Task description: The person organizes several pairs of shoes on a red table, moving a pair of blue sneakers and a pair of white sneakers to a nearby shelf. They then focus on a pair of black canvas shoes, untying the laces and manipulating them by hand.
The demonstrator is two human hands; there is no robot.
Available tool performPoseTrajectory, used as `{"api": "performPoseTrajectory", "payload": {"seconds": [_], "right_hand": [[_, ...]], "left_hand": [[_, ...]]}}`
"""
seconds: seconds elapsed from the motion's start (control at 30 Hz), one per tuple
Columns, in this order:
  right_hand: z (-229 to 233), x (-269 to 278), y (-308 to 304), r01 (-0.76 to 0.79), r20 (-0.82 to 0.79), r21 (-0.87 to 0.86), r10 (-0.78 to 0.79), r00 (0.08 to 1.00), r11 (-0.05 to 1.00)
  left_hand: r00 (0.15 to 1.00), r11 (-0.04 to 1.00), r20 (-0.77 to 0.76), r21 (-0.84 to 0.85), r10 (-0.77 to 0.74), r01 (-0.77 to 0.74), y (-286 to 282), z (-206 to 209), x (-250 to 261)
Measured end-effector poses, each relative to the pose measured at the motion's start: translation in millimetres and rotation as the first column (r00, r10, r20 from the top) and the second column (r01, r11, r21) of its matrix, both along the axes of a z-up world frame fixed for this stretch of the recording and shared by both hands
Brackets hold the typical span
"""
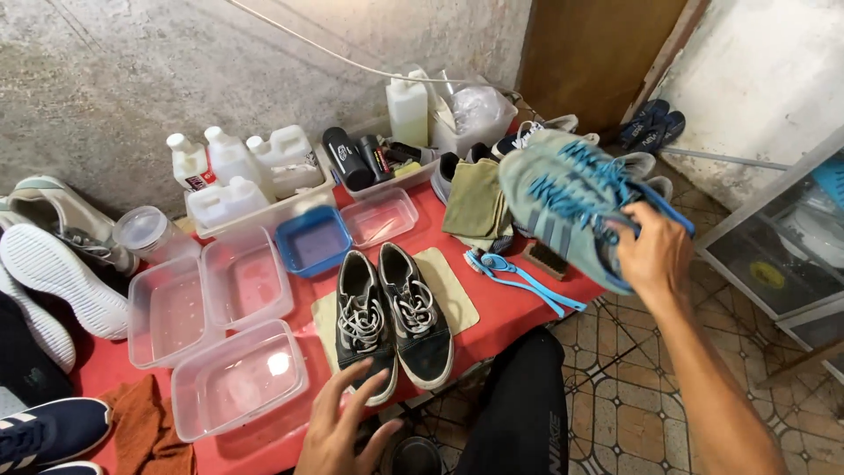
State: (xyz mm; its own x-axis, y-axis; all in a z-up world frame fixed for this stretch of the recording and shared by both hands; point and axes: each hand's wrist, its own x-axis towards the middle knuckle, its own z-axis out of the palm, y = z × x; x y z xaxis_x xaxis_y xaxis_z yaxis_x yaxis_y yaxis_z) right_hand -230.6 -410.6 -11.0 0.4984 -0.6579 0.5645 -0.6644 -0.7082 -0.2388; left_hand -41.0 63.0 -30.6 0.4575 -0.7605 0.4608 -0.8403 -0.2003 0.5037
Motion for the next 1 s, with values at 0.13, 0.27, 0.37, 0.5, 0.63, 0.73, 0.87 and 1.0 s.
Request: {"api": "performPoseTrajectory", "payload": {"seconds": [0.13, 0.27, 0.37, 0.5, 0.63, 0.73, 0.87, 1.0], "right_hand": [[-12, 33, -54, 0.083, 0.049, 0.024, -0.084, 0.995, 0.996], [1, 46, -94, 0.124, 0.085, 0.054, -0.129, 0.988, 0.991], [22, 37, -106, 0.133, 0.121, 0.028, -0.135, 0.983, 0.991], [37, -4, -112, 0.156, 0.168, -0.013, -0.152, 0.974, 0.988], [40, -70, -93, 0.162, 0.150, 0.000, -0.160, 0.976, 0.987], [39, -121, -64, 0.137, 0.173, -0.063, -0.124, 0.977, 0.989], [26, -179, -31, 0.268, 0.153, 0.122, -0.285, 0.946, 0.956], [-36, -237, -9, 0.460, 0.131, 0.102, -0.470, 0.873, 0.882]], "left_hand": [[0.975, 0.977, -0.084, -0.039, 0.206, -0.210, 31, -44, -9], [0.891, 0.935, -0.301, -0.001, 0.339, -0.356, 23, -134, -20], [0.956, 0.977, -0.217, -0.029, 0.199, -0.210, -23, -105, -26], [0.905, 0.916, -0.190, 0.051, -0.382, 0.397, -131, -11, -13], [0.851, 0.848, -0.061, 0.071, -0.522, 0.526, -290, -11, -3], [0.818, 0.836, 0.195, 0.233, -0.541, 0.497, -413, -53, 6], [0.792, 0.814, 0.306, 0.448, -0.528, 0.370, -529, -84, 1], [0.773, 0.701, 0.309, 0.674, -0.554, 0.233, -587, -109, -7]]}}
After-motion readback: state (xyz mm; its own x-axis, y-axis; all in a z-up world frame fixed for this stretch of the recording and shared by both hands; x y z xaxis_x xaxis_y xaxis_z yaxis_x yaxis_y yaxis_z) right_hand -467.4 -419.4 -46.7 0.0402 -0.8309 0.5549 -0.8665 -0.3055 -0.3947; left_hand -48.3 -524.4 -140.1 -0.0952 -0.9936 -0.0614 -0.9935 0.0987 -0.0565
